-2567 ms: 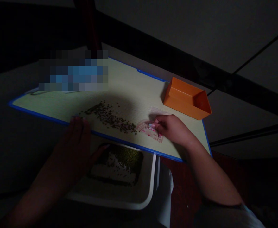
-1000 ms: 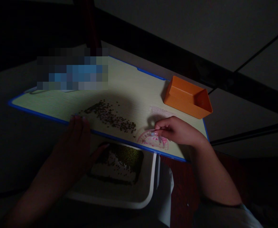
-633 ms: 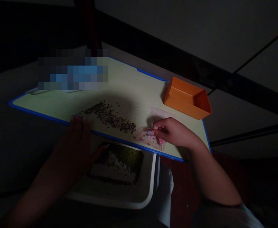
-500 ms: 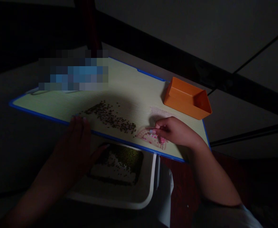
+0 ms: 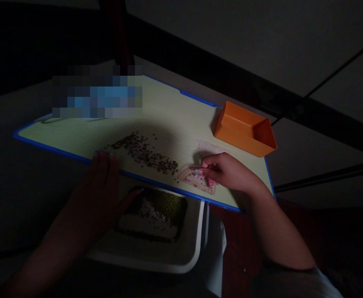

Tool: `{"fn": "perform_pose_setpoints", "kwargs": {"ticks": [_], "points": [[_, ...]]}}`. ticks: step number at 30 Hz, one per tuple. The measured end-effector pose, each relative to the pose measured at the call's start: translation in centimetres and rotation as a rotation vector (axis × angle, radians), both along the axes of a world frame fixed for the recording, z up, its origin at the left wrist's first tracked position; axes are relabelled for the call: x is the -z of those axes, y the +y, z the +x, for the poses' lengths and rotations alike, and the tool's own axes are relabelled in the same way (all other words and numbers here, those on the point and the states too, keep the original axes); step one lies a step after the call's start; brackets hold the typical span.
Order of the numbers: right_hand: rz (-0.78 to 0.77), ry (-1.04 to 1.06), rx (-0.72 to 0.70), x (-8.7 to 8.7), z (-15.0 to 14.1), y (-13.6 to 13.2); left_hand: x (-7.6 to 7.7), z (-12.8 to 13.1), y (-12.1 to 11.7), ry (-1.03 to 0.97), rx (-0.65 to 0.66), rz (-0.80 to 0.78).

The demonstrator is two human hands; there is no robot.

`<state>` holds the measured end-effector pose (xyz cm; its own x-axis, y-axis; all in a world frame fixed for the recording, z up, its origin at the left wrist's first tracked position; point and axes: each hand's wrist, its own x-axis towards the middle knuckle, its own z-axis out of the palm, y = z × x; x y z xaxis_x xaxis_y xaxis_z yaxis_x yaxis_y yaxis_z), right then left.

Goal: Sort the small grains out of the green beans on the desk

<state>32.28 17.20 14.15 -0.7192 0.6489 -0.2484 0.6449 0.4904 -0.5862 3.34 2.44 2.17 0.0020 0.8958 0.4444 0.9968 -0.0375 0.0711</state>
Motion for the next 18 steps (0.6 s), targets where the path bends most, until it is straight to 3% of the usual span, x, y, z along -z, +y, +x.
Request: {"fn": "perform_pose_setpoints", "kwargs": {"ticks": [18], "points": [[-0.111, 0.060, -0.096, 0.06, 0.26, 0.07, 0.18, -0.06, 0.02, 0.015, 0.039, 0.055]]}}
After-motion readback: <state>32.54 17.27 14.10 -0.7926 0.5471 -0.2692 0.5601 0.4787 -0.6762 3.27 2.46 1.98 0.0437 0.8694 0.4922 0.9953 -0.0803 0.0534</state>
